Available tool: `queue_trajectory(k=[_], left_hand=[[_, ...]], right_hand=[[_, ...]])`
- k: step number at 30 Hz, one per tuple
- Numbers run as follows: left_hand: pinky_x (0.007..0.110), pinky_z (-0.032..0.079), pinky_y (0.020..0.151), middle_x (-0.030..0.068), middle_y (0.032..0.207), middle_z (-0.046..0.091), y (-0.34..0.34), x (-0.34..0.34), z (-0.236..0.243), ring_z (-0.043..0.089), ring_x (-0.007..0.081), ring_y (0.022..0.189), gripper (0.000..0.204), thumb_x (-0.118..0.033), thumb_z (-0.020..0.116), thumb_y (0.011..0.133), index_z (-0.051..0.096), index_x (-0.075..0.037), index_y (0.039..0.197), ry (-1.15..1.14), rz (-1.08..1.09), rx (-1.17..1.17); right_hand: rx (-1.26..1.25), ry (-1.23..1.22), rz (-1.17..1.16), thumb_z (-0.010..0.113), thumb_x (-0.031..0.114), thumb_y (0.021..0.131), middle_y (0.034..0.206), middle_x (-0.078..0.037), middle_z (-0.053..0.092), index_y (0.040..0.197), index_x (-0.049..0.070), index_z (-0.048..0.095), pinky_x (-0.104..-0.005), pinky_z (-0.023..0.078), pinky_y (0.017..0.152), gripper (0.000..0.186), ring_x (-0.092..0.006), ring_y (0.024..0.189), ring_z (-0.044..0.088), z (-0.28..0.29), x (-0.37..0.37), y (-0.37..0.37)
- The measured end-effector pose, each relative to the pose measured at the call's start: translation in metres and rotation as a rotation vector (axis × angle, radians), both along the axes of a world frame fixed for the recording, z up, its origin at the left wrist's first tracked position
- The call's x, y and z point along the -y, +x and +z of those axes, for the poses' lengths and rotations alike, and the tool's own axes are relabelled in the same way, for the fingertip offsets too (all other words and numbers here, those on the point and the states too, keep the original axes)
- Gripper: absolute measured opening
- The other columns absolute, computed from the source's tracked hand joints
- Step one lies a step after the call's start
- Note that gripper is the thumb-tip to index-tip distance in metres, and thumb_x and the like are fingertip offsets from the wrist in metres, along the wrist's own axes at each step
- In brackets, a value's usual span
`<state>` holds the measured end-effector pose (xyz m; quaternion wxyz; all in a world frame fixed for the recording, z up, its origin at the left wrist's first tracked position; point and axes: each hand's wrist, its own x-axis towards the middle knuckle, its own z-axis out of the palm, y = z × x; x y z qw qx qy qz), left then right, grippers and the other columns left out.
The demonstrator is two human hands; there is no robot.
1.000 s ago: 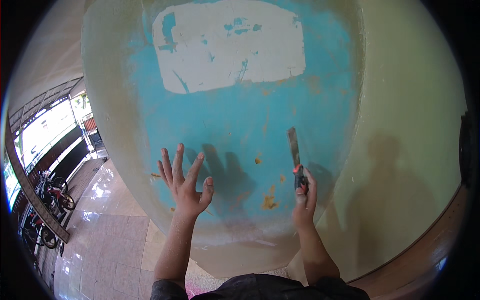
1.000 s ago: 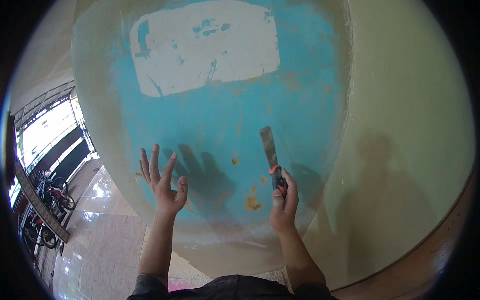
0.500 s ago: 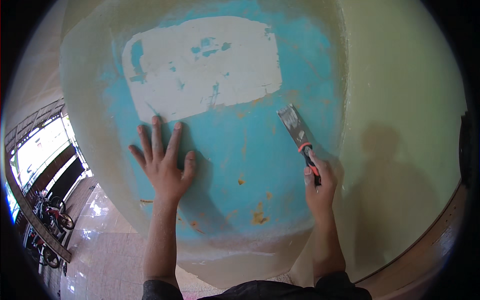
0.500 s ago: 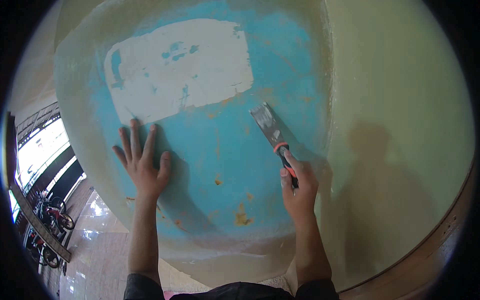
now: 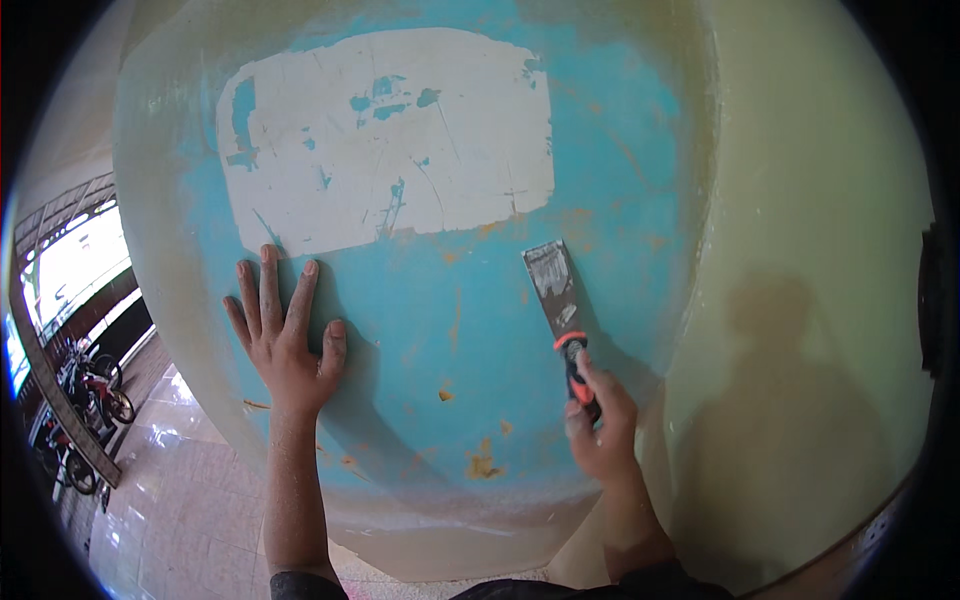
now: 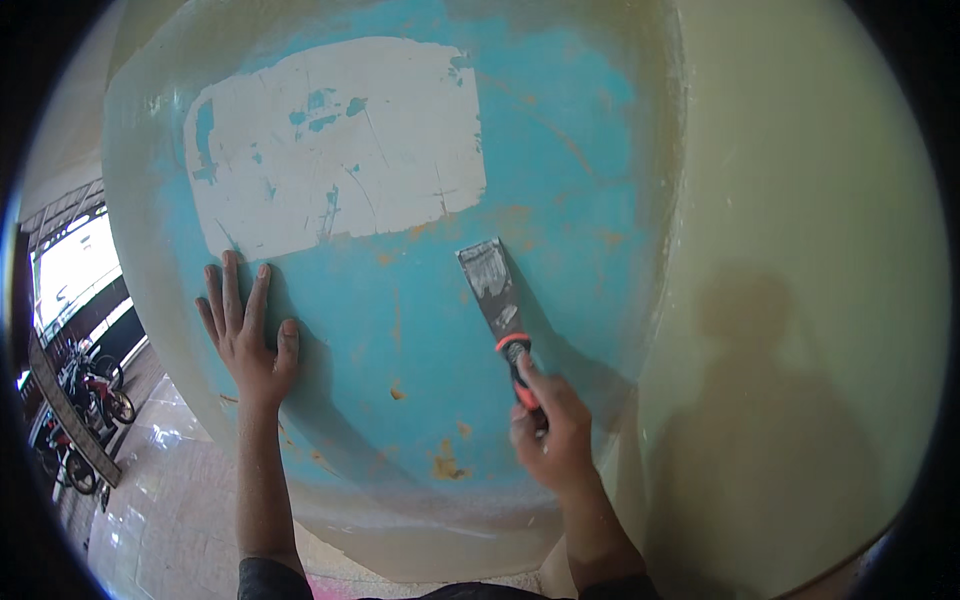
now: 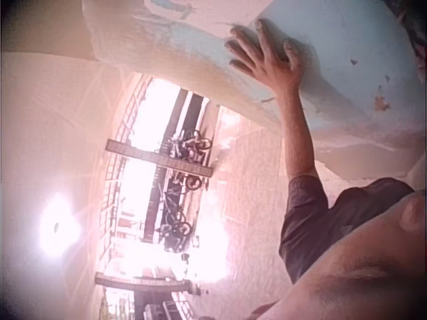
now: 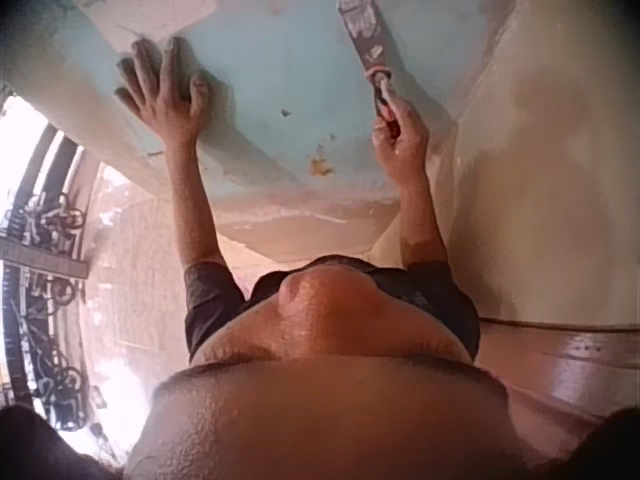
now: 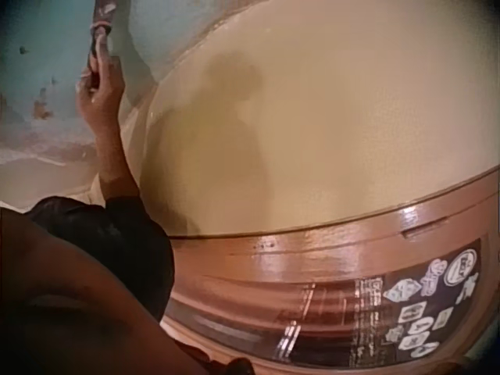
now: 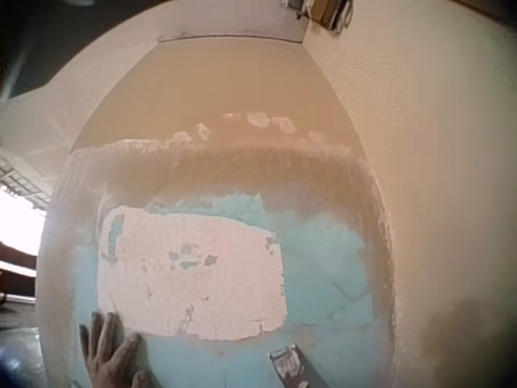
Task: The person scrapes old paint or wallpaper from a wall using a putty knife.
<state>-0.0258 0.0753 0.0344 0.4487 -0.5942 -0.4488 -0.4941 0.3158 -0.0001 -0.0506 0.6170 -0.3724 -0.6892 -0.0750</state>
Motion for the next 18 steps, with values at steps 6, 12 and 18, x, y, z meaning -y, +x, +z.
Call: queue_trajectory(k=[6,12,18], left_hand=[[0.063,0.009,0.120,0.0150,0.161,0.036,0.004,0.000,-0.002,0.023,0.0397,0.152,0.055,-0.050,0.049,0.095,0.059,-0.022,0.142,-0.008,-0.026,0.022],[0.062,0.009,0.120,0.0155,0.161,0.037,-0.004,-0.002,-0.005,0.024,0.0400,0.152,0.055,-0.048,0.050,0.095,0.059,-0.022,0.142,-0.011,-0.034,0.010],[0.062,0.008,0.120,0.0153,0.161,0.036,0.001,-0.003,-0.007,0.023,0.0398,0.152,0.055,-0.047,0.050,0.093,0.059,-0.022,0.142,-0.036,-0.049,0.021]], right_hand=[[0.102,0.045,0.166,0.071,0.010,0.085,0.075,-0.008,0.059,0.140,0.007,0.057,-0.0323,0.047,0.052,0.057,-0.0197,0.056,0.055,-0.016,-0.008,-0.020],[0.131,0.027,0.245,0.061,0.012,0.095,0.071,-0.008,0.057,0.133,0.014,0.062,-0.0339,0.046,0.050,0.039,-0.0219,0.055,0.055,-0.007,-0.002,-0.044],[0.098,-0.002,0.282,0.058,0.013,0.097,0.074,-0.009,0.059,0.124,0.011,0.066,-0.0341,0.046,0.051,0.029,-0.0232,0.057,0.058,0.017,-0.002,-0.058]])
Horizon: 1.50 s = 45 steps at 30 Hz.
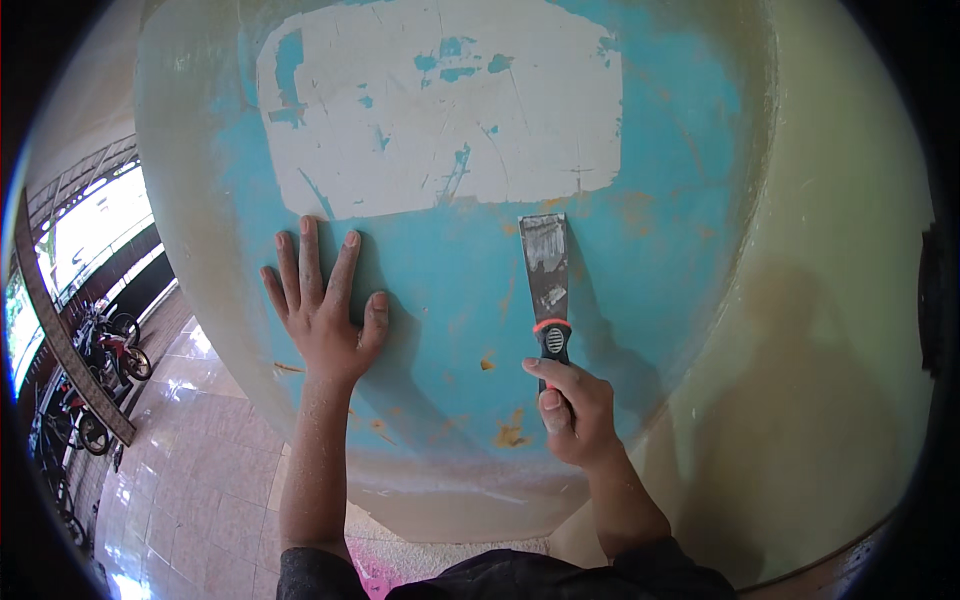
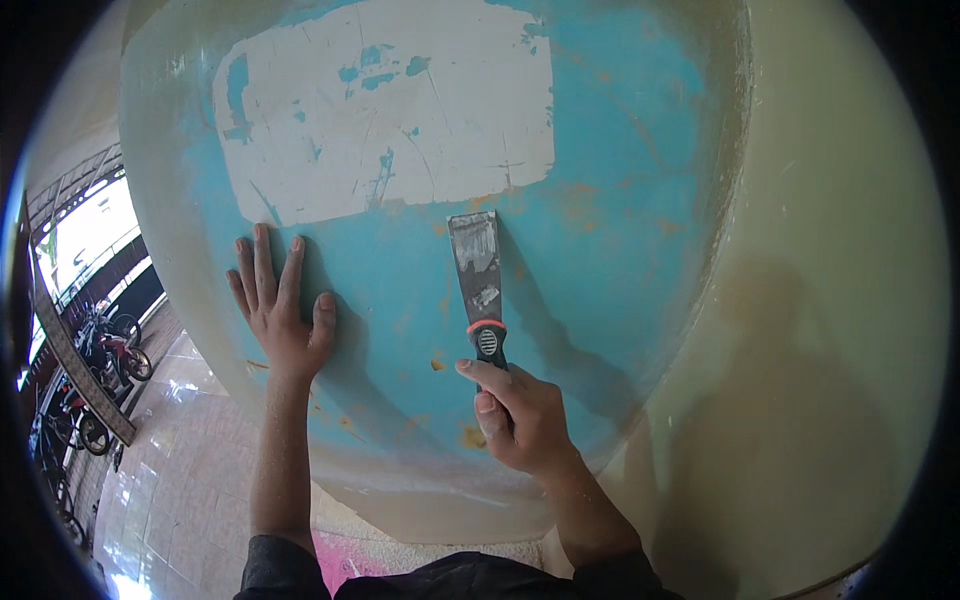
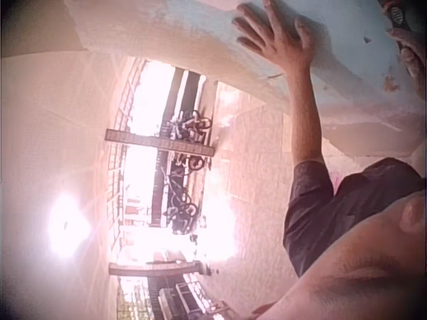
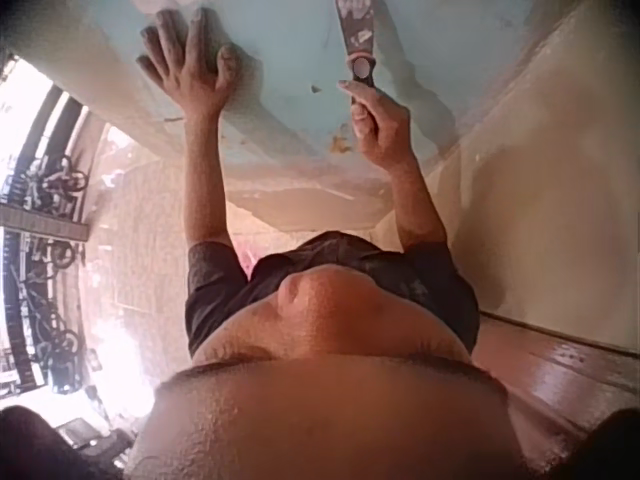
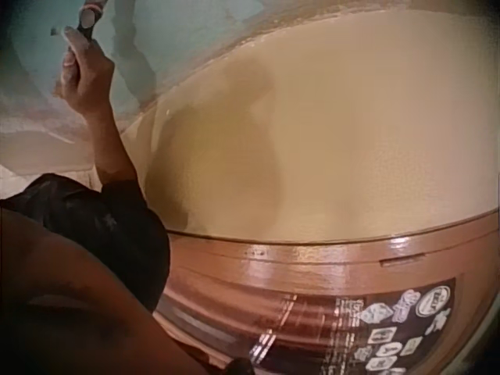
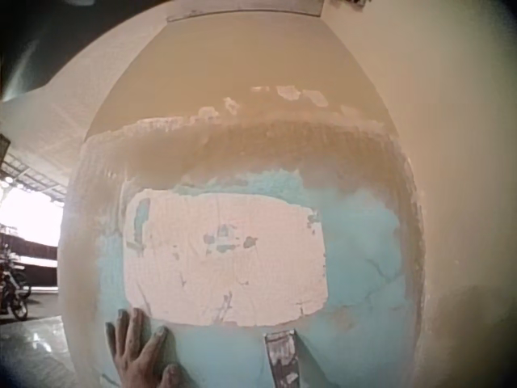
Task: The person scrapes old paint or wallpaper from a wall using a putty knife.
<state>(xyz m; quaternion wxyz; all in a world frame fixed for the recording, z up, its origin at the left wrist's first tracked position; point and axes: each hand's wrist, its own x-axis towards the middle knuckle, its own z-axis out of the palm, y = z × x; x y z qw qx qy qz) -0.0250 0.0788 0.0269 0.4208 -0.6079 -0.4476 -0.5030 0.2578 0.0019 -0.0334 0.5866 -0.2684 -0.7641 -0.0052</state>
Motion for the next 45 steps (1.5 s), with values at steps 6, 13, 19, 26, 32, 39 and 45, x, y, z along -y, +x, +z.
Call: queue_trajectory(k=[6,13,19,26,32,39,45], left_hand=[[0.062,0.005,0.120,0.0164,0.161,0.036,-0.003,0.000,-0.001,0.023,0.0410,0.152,0.055,-0.050,0.049,0.095,0.059,-0.022,0.142,0.004,-0.010,-0.002],[0.062,0.005,0.120,0.0173,0.161,0.035,-0.002,0.000,-0.003,0.021,0.0421,0.152,0.059,-0.054,0.046,0.097,0.056,-0.019,0.144,-0.009,0.005,-0.008],[0.063,0.006,0.120,0.0174,0.162,0.033,-0.004,0.001,-0.003,0.020,0.0411,0.153,0.064,-0.057,0.044,0.099,0.053,-0.016,0.146,-0.011,0.013,-0.026],[0.062,0.004,0.120,0.0169,0.161,0.036,-0.002,0.000,-0.004,0.022,0.0429,0.152,0.057,-0.054,0.046,0.098,0.058,-0.021,0.143,-0.009,-0.013,0.003],[0.062,0.004,0.120,0.0163,0.161,0.036,-0.002,-0.001,-0.005,0.021,0.0424,0.152,0.057,-0.054,0.045,0.098,0.059,-0.021,0.142,-0.004,-0.025,0.008],[0.062,0.004,0.120,0.0164,0.161,0.036,-0.004,-0.001,-0.007,0.022,0.0421,0.152,0.056,-0.052,0.045,0.098,0.059,-0.021,0.142,0.005,-0.011,0.003],[0.062,0.005,0.120,0.0168,0.160,0.037,0.000,-0.001,-0.007,0.023,0.0428,0.151,0.055,-0.050,0.045,0.098,0.059,-0.021,0.142,0.011,-0.007,0.002]], right_hand=[[-0.039,-0.069,0.045,0.058,0.014,0.097,0.077,-0.009,0.062,0.120,0.008,0.066,-0.0333,0.047,0.054,0.025,-0.0228,0.058,0.060,-0.006,0.004,-0.011],[-0.109,0.036,0.062,0.052,0.016,0.101,0.076,-0.007,0.064,0.120,0.007,0.065,-0.0298,0.045,0.053,0.025,-0.0163,0.055,0.056,0.001,-0.001,-0.021],[-0.209,-0.055,0.154,0.051,0.031,0.103,0.076,-0.004,0.061,0.117,0.001,0.065,-0.0258,0.037,0.054,0.036,-0.0079,0.057,0.046,0.009,-0.002,-0.031],[-0.233,-0.130,0.187,0.051,0.030,0.103,0.074,-0.003,0.058,0.116,0.000,0.064,-0.0255,0.035,0.052,0.035,-0.0066,0.055,0.044,0.009,0.005,-0.028],[-0.208,-0.125,0.162,0.051,0.030,0.102,0.066,0.000,0.053,0.117,0.001,0.064,-0.0262,0.032,0.049,0.035,-0.0063,0.052,0.041,0.006,0.007,-0.025],[-0.178,-0.150,0.201,0.050,0.026,0.103,0.064,-0.001,0.050,0.120,0.004,0.063,-0.0266,0.035,0.051,0.031,-0.0079,0.053,0.045,0.018,0.012,-0.024],[-0.161,-0.172,0.223,0.049,0.029,0.104,0.062,0.000,0.048,0.122,0.004,0.060,-0.0270,0.035,0.051,0.033,-0.0083,0.053,0.044,0.012,0.008,-0.035]])
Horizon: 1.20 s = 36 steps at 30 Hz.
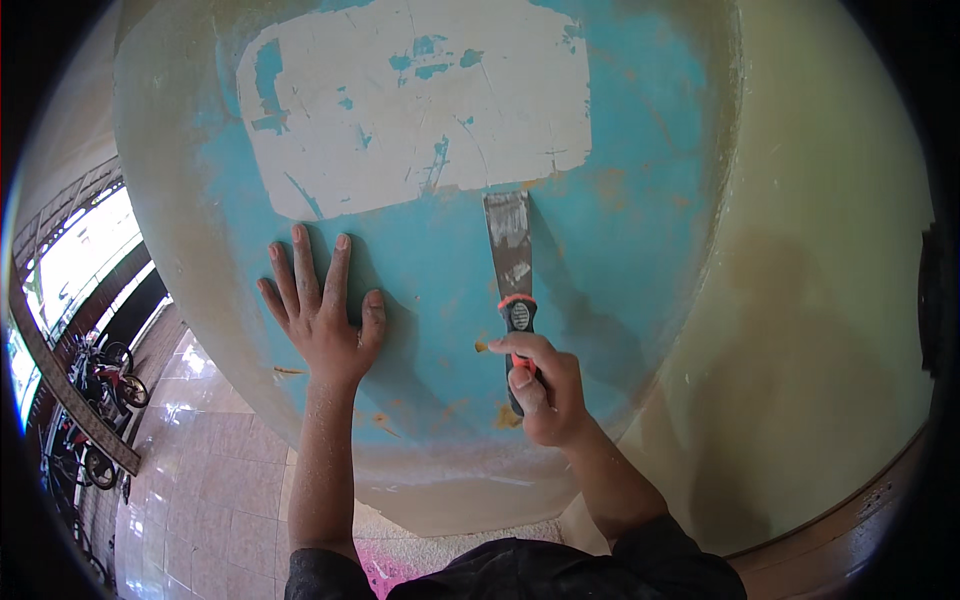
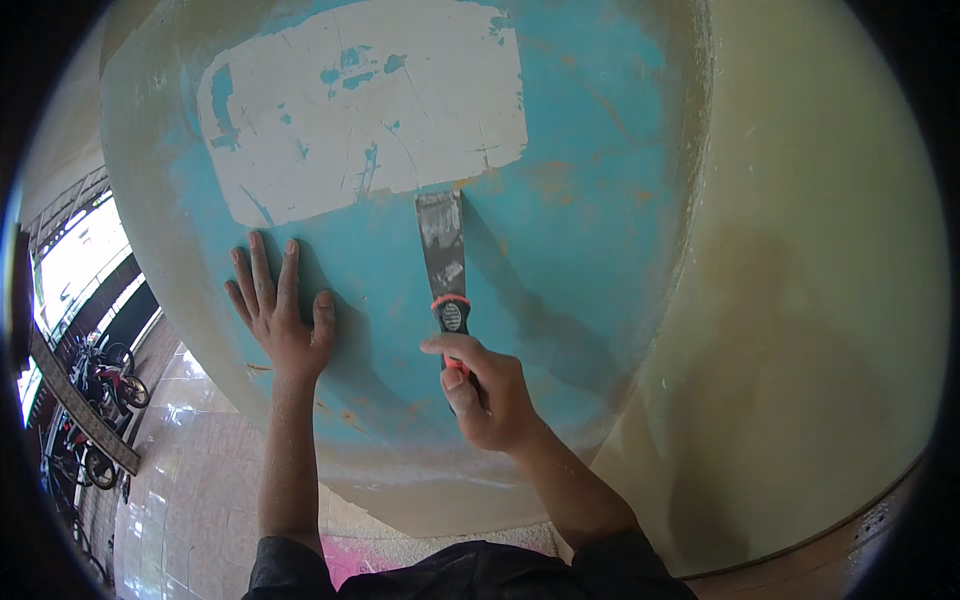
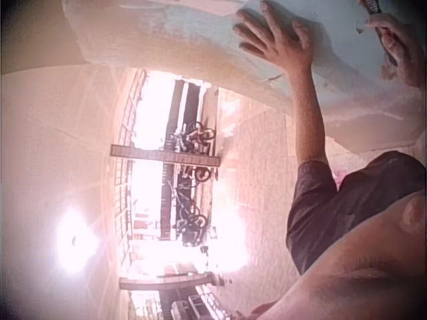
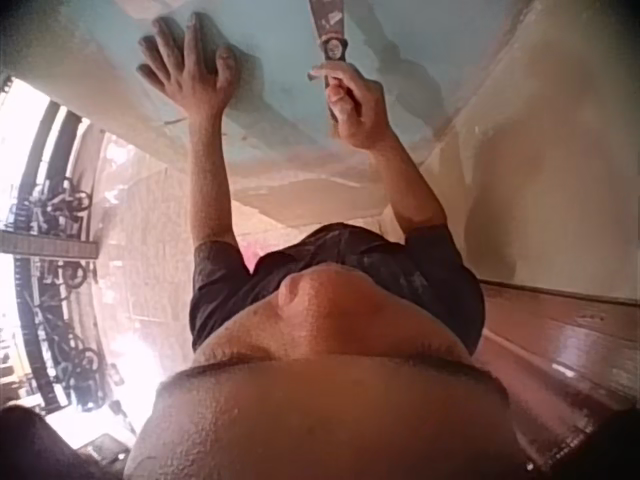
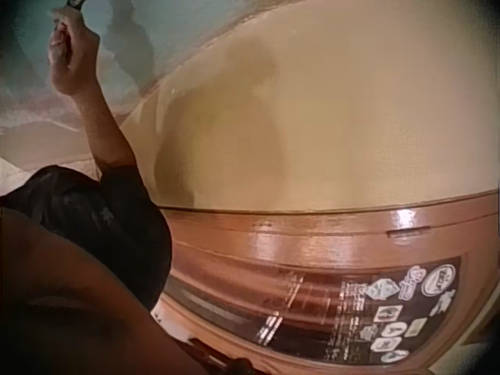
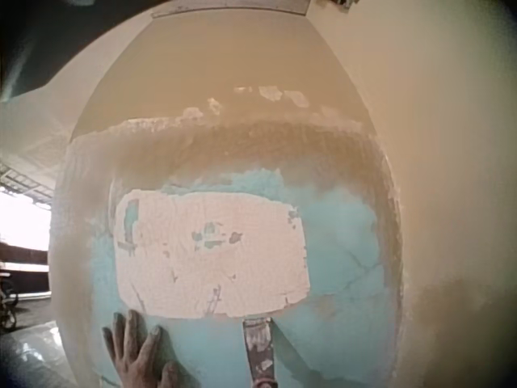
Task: The person scrapes old paint or wallpaper from a wall using a putty knife.
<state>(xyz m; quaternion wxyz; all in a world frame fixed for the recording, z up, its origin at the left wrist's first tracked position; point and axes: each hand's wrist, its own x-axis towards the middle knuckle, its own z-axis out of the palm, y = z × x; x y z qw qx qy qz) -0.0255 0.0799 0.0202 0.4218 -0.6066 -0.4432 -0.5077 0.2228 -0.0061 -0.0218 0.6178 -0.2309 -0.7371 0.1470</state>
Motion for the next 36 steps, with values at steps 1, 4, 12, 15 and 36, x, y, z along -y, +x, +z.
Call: queue_trajectory(k=[1,4,12,15,36], left_hand=[[0.062,0.005,0.120,0.0169,0.160,0.037,-0.001,-0.001,0.000,0.023,0.0430,0.151,0.056,-0.051,0.045,0.098,0.058,-0.021,0.143,0.004,-0.010,0.002],[0.062,0.005,0.120,0.0170,0.160,0.037,-0.002,-0.001,-0.001,0.023,0.0433,0.151,0.056,-0.051,0.045,0.097,0.058,-0.021,0.143,0.004,-0.017,0.006],[0.062,0.004,0.120,0.0169,0.160,0.038,-0.004,-0.001,-0.004,0.024,0.0427,0.151,0.055,-0.051,0.045,0.097,0.059,-0.021,0.142,-0.006,-0.006,0.006],[0.062,0.004,0.120,0.0164,0.160,0.037,-0.002,0.000,-0.004,0.023,0.0420,0.152,0.055,-0.051,0.046,0.097,0.059,-0.022,0.142,-0.004,-0.014,0.013],[0.062,0.007,0.120,0.0177,0.162,0.034,-0.002,0.003,-0.009,0.021,0.0420,0.152,0.061,-0.053,0.044,0.099,0.055,-0.015,0.145,-0.014,0.022,-0.023]], right_hand=[[-0.021,-0.006,0.009,0.050,0.033,0.104,0.062,0.001,0.047,0.121,0.003,0.061,-0.0273,0.032,0.050,0.037,-0.0074,0.053,0.042,0.003,-0.002,-0.001],[-0.020,-0.046,0.013,0.050,0.036,0.104,0.062,0.001,0.048,0.121,0.003,0.060,-0.0266,0.033,0.051,0.039,-0.0071,0.053,0.043,0.001,0.002,-0.007],[-0.006,-0.004,0.032,0.050,0.028,0.105,0.063,0.000,0.049,0.123,0.005,0.059,-0.0274,0.038,0.052,0.031,-0.0088,0.053,0.046,0.002,-0.001,-0.008],[-0.029,-0.027,0.037,0.050,0.030,0.104,0.061,0.000,0.048,0.122,0.004,0.059,-0.0262,0.035,0.051,0.033,-0.0073,0.052,0.043,-0.009,0.000,-0.011],[-0.035,-0.054,0.048,0.052,0.031,0.105,0.064,-0.001,0.048,0.128,0.003,0.057,-0.0264,0.035,0.054,0.037,-0.0075,0.057,0.043,-0.007,-0.002,-0.023]])
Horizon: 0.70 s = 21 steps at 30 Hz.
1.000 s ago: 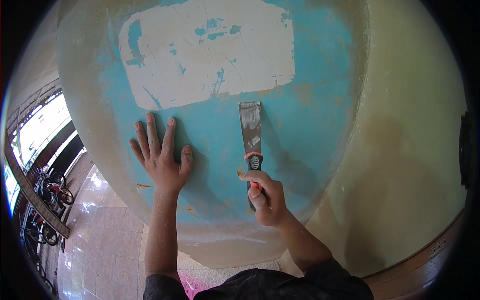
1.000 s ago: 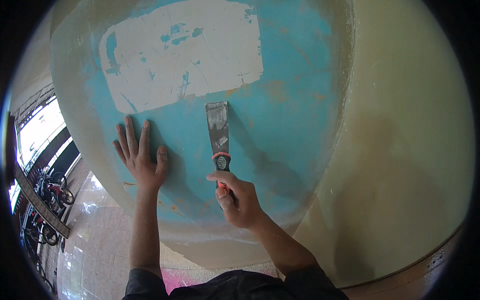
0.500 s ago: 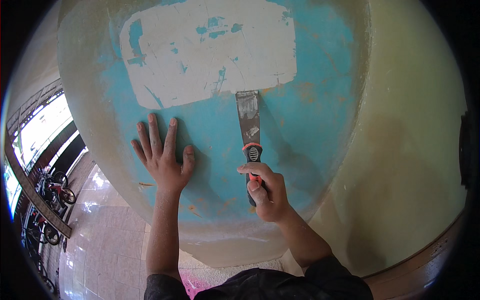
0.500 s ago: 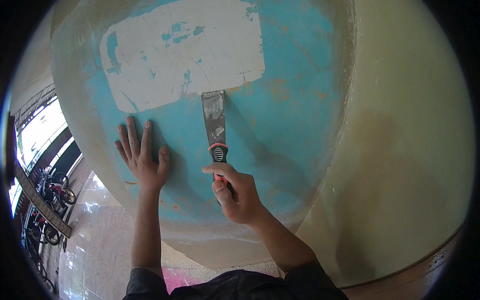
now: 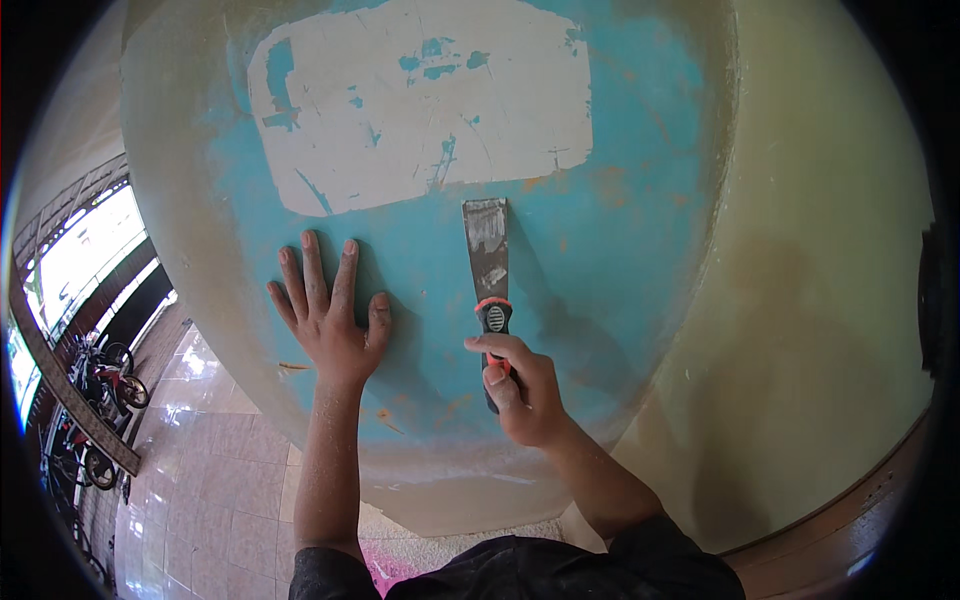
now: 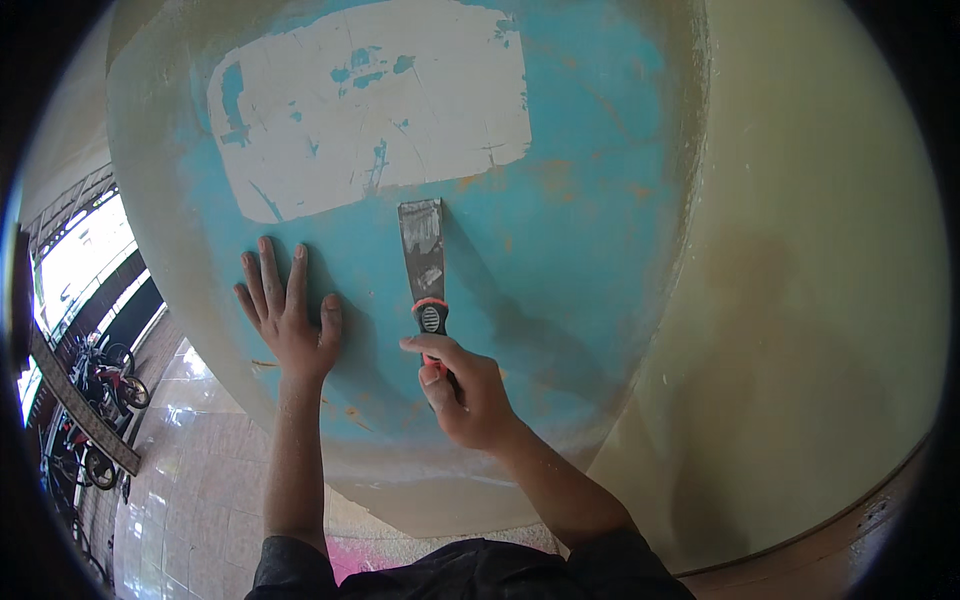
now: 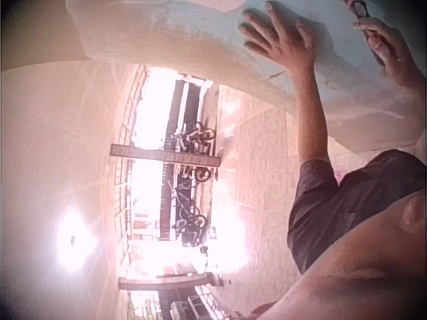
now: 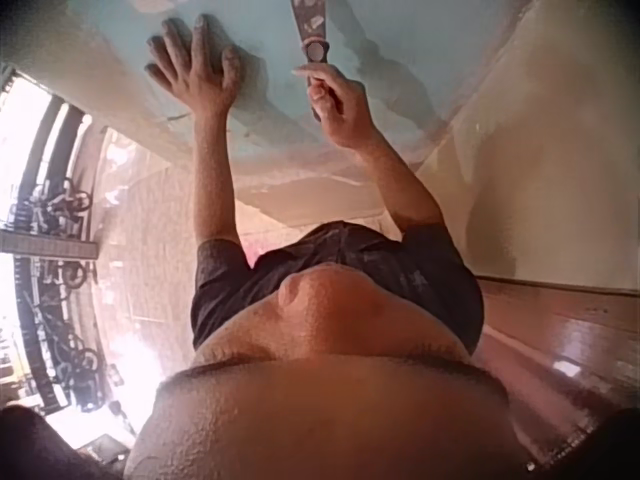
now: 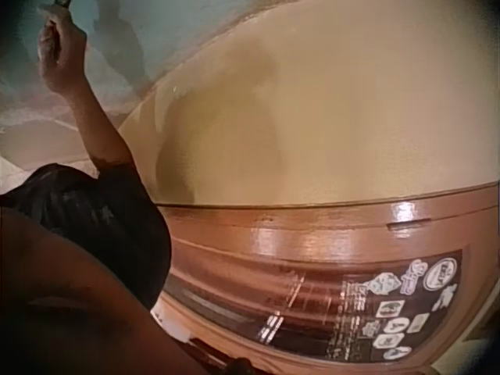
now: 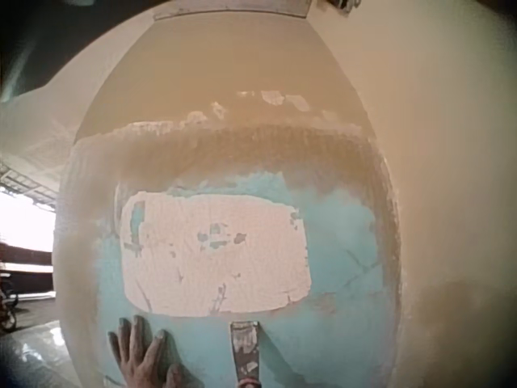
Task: The person scrapes old paint or wallpaper from a wall using a putty knife.
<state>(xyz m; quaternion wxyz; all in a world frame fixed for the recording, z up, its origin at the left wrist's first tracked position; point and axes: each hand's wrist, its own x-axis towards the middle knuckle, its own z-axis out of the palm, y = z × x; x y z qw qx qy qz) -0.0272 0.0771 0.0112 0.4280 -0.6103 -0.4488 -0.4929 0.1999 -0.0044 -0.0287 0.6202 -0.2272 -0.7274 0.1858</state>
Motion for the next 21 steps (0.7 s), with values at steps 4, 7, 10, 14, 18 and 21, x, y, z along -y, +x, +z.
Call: queue_trajectory(k=[4,7,10,14,18,21], left_hand=[[0.062,0.008,0.120,0.0175,0.161,0.034,-0.005,-0.002,-0.001,0.022,0.0418,0.152,0.060,-0.054,0.043,0.100,0.055,-0.015,0.145,0.007,-0.013,-0.009],[0.063,0.009,0.120,0.0174,0.161,0.034,-0.012,-0.001,-0.004,0.022,0.0419,0.152,0.060,-0.053,0.043,0.100,0.054,-0.016,0.146,0.003,0.004,-0.011],[0.064,0.009,0.119,0.0174,0.162,0.034,-0.007,0.000,-0.011,0.022,0.0419,0.152,0.060,-0.052,0.044,0.099,0.053,-0.016,0.146,0.005,-0.006,0.005],[0.066,0.008,0.118,0.0174,0.162,0.033,-0.010,0.000,-0.016,0.021,0.0420,0.152,0.060,-0.051,0.046,0.098,0.052,-0.016,0.147,-0.010,-0.013,0.012],[0.066,0.007,0.118,0.0174,0.163,0.031,-0.011,0.003,-0.014,0.020,0.0423,0.152,0.060,-0.049,0.049,0.097,0.052,-0.016,0.147,-0.038,-0.020,0.007],[0.064,0.004,0.120,0.0142,0.163,0.032,-0.013,0.002,-0.003,0.019,0.0406,0.153,0.057,-0.045,0.054,0.093,0.054,-0.023,0.146,-0.010,-0.056,0.021]], right_hand=[[0.042,0.064,-0.123,0.051,0.025,0.106,0.085,-0.007,0.063,0.140,0.004,0.053,-0.0279,0.048,0.066,0.040,-0.0130,0.070,0.056,0.003,-0.004,0.014],[-0.098,-0.029,-0.281,0.053,0.027,0.106,0.103,-0.012,0.068,0.141,0.003,0.052,-0.0307,0.051,0.080,0.043,-0.0159,0.087,0.062,-0.016,-0.008,0.033],[-0.198,-0.009,-0.498,0.052,0.033,0.106,0.098,-0.003,0.061,0.144,0.003,0.049,-0.0278,0.046,0.067,0.048,-0.0104,0.073,0.054,-0.056,-0.024,0.079],[-0.268,0.098,-0.608,0.056,0.027,0.105,0.118,-0.009,0.066,0.137,0.002,0.056,-0.0330,0.049,0.089,0.041,-0.0169,0.102,0.061,-0.041,-0.024,0.113],[-0.089,0.145,-0.743,0.060,0.026,0.103,0.111,-0.008,0.065,0.126,0.003,0.065,-0.0290,0.048,0.081,0.033,-0.0142,0.092,0.060,0.027,-0.006,0.139],[-0.008,0.136,-0.708,0.062,0.027,0.102,0.104,-0.007,0.066,0.123,0.004,0.066,-0.0278,0.048,0.077,0.032,-0.0132,0.086,0.060,0.061,-0.004,0.132]])
